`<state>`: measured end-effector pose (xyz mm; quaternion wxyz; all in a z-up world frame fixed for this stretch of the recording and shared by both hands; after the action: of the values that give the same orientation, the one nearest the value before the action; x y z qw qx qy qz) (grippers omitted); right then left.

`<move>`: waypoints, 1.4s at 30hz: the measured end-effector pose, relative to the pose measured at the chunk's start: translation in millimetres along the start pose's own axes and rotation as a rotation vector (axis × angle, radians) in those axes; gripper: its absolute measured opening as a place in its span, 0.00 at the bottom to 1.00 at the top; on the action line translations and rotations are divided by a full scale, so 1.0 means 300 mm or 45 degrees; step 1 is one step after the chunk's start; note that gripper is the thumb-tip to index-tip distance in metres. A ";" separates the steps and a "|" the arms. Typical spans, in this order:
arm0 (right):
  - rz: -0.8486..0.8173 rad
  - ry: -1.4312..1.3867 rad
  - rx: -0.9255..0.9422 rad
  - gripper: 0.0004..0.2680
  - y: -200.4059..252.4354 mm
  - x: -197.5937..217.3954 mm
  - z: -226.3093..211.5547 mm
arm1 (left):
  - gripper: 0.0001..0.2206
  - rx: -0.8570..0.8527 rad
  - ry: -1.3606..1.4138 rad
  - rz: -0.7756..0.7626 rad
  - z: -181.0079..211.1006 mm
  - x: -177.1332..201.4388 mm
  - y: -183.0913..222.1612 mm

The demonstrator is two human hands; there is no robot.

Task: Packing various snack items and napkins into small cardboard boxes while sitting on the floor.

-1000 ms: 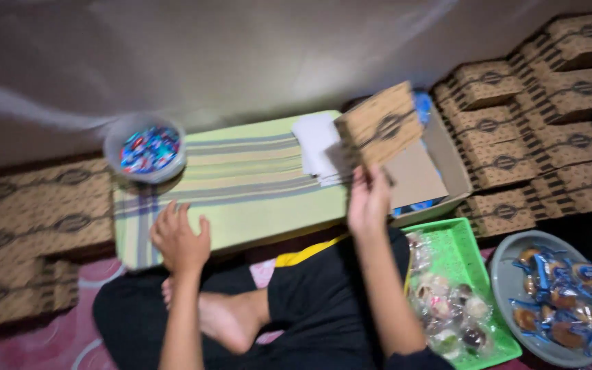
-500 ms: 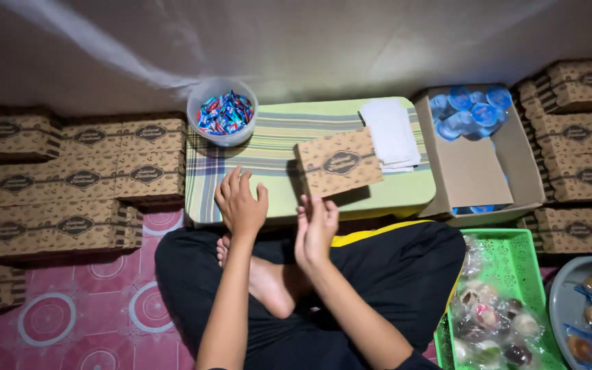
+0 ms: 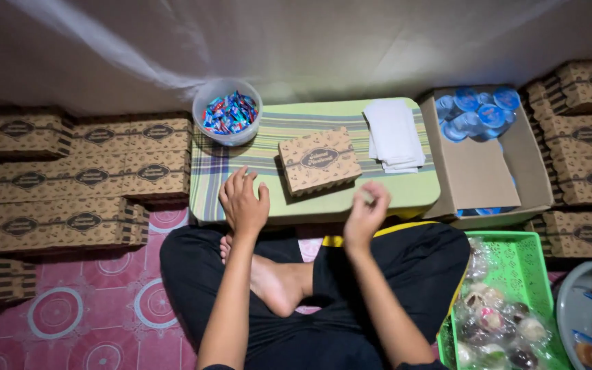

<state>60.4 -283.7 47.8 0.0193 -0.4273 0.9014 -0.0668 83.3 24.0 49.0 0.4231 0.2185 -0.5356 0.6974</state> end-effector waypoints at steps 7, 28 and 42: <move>-0.318 0.014 -0.380 0.10 -0.192 -0.043 0.137 | 0.14 0.008 -0.005 -0.073 0.011 -0.003 -0.004; -0.806 0.009 -0.270 0.19 -0.157 -0.078 0.181 | 0.17 -0.043 0.242 -0.361 0.006 -0.043 0.004; -0.865 -0.129 -0.376 0.19 -0.169 -0.071 0.192 | 0.10 0.226 0.807 -0.534 -0.034 -0.150 0.031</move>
<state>117.9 -305.0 -2.7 -0.0212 -0.7031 0.7060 0.0824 101.7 16.9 6.1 0.6804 0.1326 -0.2596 0.6724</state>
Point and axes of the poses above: each hand's wrist, its own y-axis away from the middle knuckle, its own x-axis out of the back of the hand, z = x × y, the point moved 10 cm from there along -y, towards the middle knuckle, and after that the axes turned 11 degrees about -x, right-handed, at the moved point
